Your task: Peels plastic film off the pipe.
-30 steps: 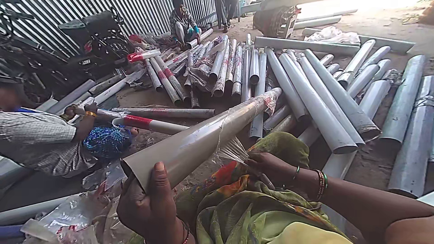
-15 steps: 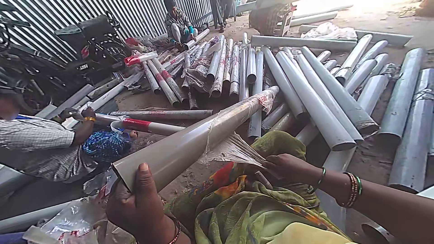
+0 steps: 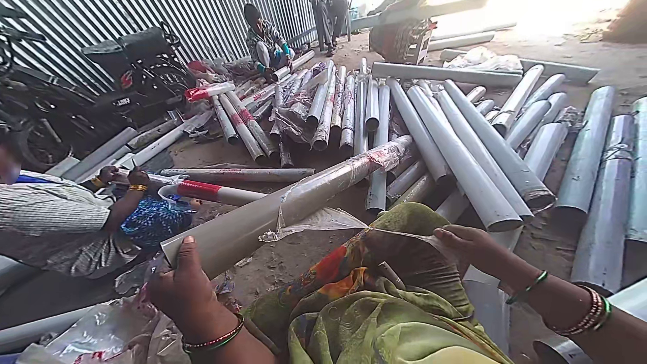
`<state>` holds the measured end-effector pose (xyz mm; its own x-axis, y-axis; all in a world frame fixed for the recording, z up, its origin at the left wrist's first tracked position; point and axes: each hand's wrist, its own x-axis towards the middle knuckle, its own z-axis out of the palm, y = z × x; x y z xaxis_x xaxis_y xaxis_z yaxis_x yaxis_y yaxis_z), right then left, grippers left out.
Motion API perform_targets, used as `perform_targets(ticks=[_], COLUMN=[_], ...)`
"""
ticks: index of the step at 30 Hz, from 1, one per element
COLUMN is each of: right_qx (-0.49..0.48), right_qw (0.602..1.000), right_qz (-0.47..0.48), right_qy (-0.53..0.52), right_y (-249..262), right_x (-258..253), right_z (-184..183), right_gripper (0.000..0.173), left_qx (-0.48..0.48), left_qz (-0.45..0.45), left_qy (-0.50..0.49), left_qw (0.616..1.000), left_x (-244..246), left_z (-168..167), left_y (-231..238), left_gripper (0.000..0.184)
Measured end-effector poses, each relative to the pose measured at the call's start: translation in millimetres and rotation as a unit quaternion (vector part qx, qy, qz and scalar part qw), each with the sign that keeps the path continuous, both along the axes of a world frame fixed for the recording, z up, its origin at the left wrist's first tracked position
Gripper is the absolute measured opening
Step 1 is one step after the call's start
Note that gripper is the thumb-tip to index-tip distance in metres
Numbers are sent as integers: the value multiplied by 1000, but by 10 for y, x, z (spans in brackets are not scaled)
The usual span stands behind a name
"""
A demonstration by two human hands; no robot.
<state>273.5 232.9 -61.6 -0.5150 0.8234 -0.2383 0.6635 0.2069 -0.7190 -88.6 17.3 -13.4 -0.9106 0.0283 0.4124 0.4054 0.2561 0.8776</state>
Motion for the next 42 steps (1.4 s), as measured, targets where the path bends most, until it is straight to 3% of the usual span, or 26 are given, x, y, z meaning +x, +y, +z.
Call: perform_targets(ticks=[5, 9, 15, 19, 24, 30, 34, 37, 42], right_qx=[70, 112, -7, -8, 42, 55, 151, 228, 351], right_qw=[994, 979, 950, 936, 943, 938, 943, 912, 856], right_qz=[-14, -32, -145, -153, -61, 17, 146, 266, 361], right_qy=[87, 167, 278, 317, 324, 342, 258, 212, 117], right_y=[117, 343, 718, 818, 692, 527, 293, 54, -405], right_x=[-183, -443, -857, -1105, -1470, -1931, -2076, -2187, -2449], right_z=[136, 151, 140, 34, 85, 96, 172, 209, 195], right_gripper=[35, 43, 50, 50, 32, 20, 38, 32, 61], left_qx=[5, -18, -19, -26, -48, -50, -56, -58, -64], left_qz=[-2, 6, 5, 12, 12, 6, 8, 10, 10], left_qy=[3, -14, -15, -29, -32, -33, -39, -38, -40], left_qw=[1000, 1000, 1000, 999, 998, 998, 998, 998, 997], left_x=[86, 109, 105, 58, -14, -30, -52, -70, -63], left_z=[48, 53, 62, 54, 30, 28, 15, 5, 9], left_y=[-6, -27, -33, -35, -55, -70, -81, -82, -78], left_gripper=[28, 30, 29, 30, 33, 30, 31, 31, 32])
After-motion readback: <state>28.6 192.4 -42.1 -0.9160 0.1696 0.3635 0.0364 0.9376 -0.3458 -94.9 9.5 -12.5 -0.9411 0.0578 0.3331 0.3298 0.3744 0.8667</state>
